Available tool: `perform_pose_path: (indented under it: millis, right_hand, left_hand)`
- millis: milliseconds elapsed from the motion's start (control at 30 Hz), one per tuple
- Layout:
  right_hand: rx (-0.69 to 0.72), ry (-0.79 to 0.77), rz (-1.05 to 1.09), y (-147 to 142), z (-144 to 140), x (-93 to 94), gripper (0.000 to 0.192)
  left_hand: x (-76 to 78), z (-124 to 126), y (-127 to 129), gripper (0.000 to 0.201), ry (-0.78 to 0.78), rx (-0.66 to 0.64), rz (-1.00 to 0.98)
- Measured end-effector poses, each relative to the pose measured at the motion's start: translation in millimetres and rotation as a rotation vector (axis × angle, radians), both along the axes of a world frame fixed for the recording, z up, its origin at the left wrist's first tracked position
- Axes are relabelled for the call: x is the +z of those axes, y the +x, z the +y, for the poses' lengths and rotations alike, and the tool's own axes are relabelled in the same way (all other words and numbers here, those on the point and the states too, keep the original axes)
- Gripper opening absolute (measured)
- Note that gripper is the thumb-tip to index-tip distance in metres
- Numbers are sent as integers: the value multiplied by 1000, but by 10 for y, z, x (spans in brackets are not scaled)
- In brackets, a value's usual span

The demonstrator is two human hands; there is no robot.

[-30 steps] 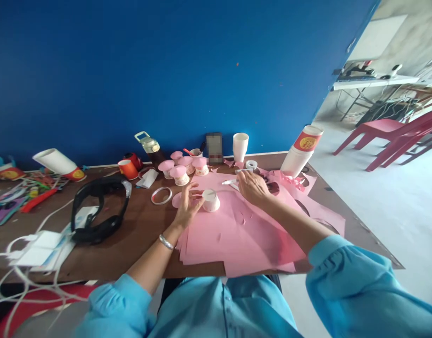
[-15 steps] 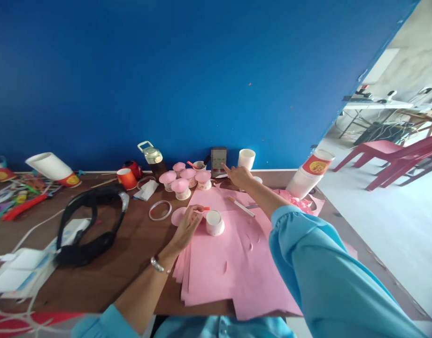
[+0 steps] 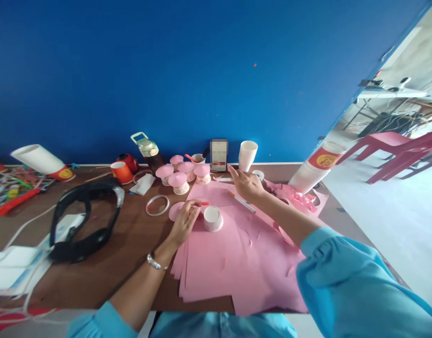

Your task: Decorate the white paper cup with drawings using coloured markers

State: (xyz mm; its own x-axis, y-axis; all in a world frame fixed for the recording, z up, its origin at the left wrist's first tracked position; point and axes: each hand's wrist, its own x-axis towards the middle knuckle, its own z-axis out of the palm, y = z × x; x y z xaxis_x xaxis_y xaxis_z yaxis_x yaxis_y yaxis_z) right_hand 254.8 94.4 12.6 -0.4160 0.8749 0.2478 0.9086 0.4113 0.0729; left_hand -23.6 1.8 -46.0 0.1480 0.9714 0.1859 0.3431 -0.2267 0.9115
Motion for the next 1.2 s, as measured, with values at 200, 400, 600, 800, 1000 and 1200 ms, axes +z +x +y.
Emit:
perform_pose_path:
  millis: [200,400,600,800,1000,1200]
  right_hand:
    - [467,136,189,209,-1109,-191,29]
    - [839,137,210,119,-1757,-486,25]
    - [754,134,279,73,-1745,-542,20]
    - [682,152,238,-7,-1715,-587,22]
    - [684,169,168,-133,-1643,-640,25]
    - [722,142,158,-135,-1581,-631,25]
  left_hand:
    - [29,-28,-9,37,75,53,73]
    - [27,19,8,20,161,66,131]
    - [54,57,20,20,200,95,110]
    - [34,30,3,41,143,-40,-71]
    - [-99,83,-8,94,90,-230,-42]
    - [-96,111,42,85,172,-224,121]
